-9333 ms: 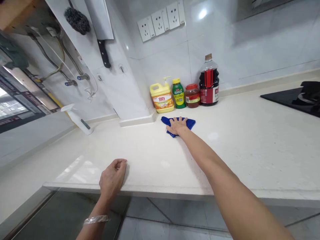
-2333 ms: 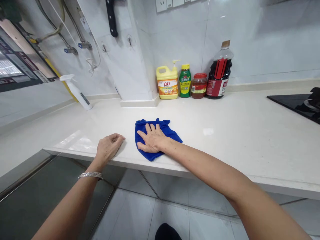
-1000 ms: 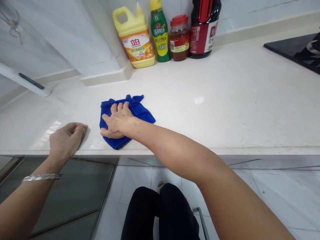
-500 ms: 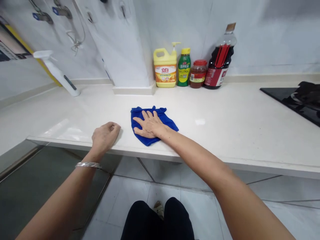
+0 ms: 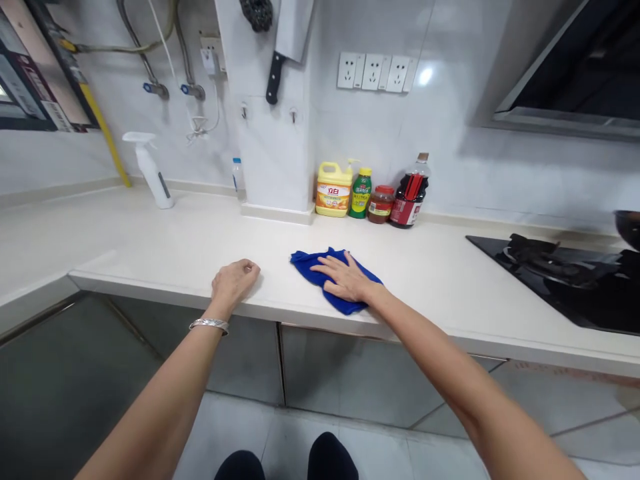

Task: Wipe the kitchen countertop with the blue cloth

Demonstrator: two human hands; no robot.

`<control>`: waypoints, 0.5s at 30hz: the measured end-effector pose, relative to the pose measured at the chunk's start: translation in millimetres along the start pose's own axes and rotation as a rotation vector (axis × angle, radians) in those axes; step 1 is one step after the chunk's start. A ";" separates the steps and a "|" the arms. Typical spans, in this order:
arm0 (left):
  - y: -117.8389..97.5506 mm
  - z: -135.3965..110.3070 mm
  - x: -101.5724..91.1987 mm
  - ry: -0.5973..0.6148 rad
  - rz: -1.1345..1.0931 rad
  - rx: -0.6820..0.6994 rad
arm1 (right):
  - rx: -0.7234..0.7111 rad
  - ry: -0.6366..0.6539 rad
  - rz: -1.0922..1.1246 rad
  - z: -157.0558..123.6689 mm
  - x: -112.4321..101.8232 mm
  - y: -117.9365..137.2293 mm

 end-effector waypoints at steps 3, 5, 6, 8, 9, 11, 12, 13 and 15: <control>-0.4 0.8 1.6 0.011 -0.018 0.012 | 0.226 -0.075 0.069 -18.7 -22.7 -37.3; -1.1 0.3 2.6 0.016 -0.027 0.020 | 0.433 -0.160 0.148 -26.5 -34.4 -47.9; -1.4 -0.3 2.6 0.012 -0.030 0.023 | 0.509 -0.190 0.166 -28.9 -35.9 -46.6; -1.7 -2.3 1.7 -0.005 -0.026 0.026 | 0.577 -0.198 0.128 -30.6 -29.3 -34.8; -1.9 -3.6 1.1 -0.016 -0.020 0.030 | 0.575 -0.182 0.080 -31.0 -22.8 -27.8; -2.4 -6.9 0.1 -0.030 -0.009 0.042 | 0.510 -0.142 -0.021 -33.2 -9.9 -18.6; -2.6 -8.5 0.0 -0.031 -0.007 0.048 | 0.445 -0.104 -0.048 -35.3 -4.4 -17.5; -2.7 -10.1 -0.2 -0.034 -0.008 0.052 | 0.348 -0.072 -0.057 -37.8 -1.6 -18.1; -2.1 -12.2 -0.7 -0.040 -0.014 0.047 | 0.193 -0.030 -0.071 -45.4 -6.1 -29.1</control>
Point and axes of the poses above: each hand's wrist, its own z-axis towards the middle knuckle, its own x-axis out of the palm, y = z × x, the point moved 7 cm from there along z, towards the middle knuckle, and after that the axes turned 9 degrees about -y, right-handed, at the moved point
